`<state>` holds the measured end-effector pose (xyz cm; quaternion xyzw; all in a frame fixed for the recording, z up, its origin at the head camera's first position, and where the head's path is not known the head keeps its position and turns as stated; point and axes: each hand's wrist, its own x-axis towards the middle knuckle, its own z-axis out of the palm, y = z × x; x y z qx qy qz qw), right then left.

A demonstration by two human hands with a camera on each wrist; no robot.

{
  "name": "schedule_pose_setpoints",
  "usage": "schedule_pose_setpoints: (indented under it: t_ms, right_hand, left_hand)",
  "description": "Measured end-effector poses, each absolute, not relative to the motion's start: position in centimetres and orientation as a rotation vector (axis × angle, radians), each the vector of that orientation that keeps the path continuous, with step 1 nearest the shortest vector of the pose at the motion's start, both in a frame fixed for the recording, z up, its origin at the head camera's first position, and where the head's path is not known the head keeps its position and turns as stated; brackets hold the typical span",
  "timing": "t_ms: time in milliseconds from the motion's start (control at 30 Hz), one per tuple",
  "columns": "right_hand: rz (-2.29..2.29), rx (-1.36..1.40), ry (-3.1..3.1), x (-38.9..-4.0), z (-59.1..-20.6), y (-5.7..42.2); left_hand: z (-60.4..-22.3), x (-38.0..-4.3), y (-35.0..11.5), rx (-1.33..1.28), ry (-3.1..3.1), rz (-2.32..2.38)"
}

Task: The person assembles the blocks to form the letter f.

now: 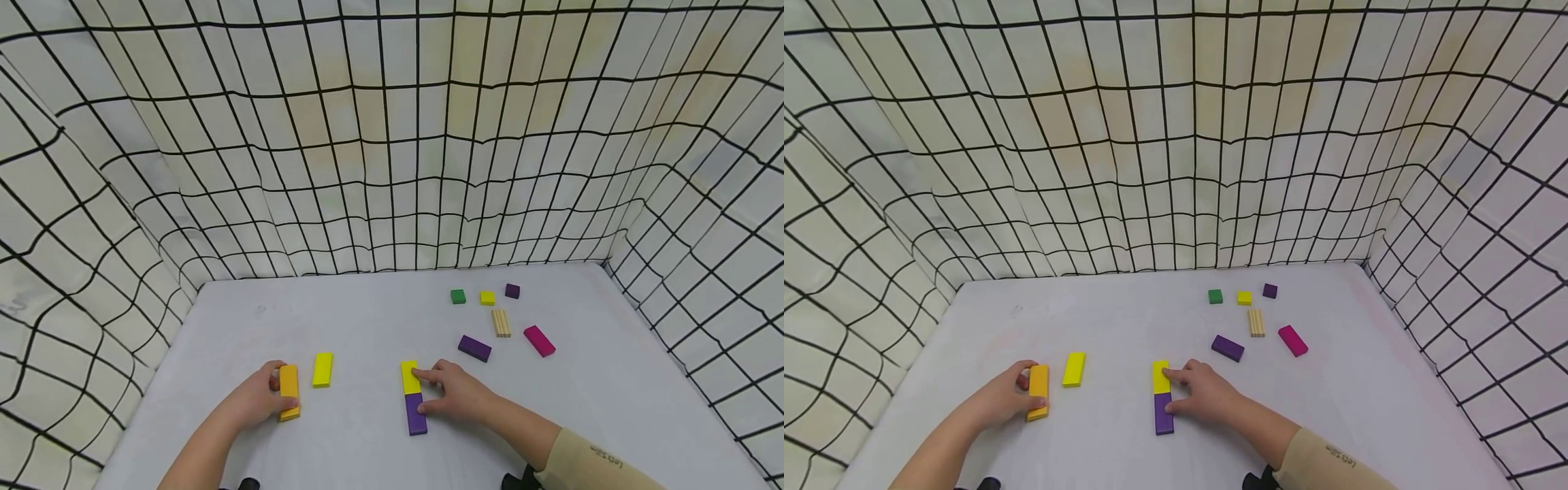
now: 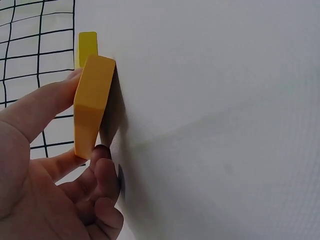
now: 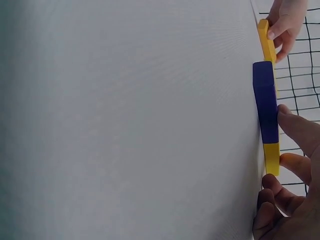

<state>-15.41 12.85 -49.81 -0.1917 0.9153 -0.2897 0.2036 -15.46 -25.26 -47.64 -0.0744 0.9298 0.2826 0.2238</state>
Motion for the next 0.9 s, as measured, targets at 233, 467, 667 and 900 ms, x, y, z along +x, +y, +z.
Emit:
schedule_pose_setpoints:
  t_ms: [233,467,667,900]
  right_hand:
    - [-0.802,-0.52,2.548,-15.4,-49.9,12.7]
    - [-0.801,-0.517,2.552,-15.3,-49.7,12.7]
    - [-0.793,-0.515,2.557,-15.4,-49.6,12.8]
    - [-0.792,-0.524,2.559,-15.4,-49.8,12.8]
  left_hand:
    - [-47.2,-15.4,-25.3,-0.251,2.557,0.814]
    - [-46.8,-15.3,-25.6,-0.26,2.589,0.883]
    - [-47.1,-15.4,-26.2,-0.311,2.56,0.923]
    - [-47.1,-15.4,-26.9,-0.308,2.574,0.971]
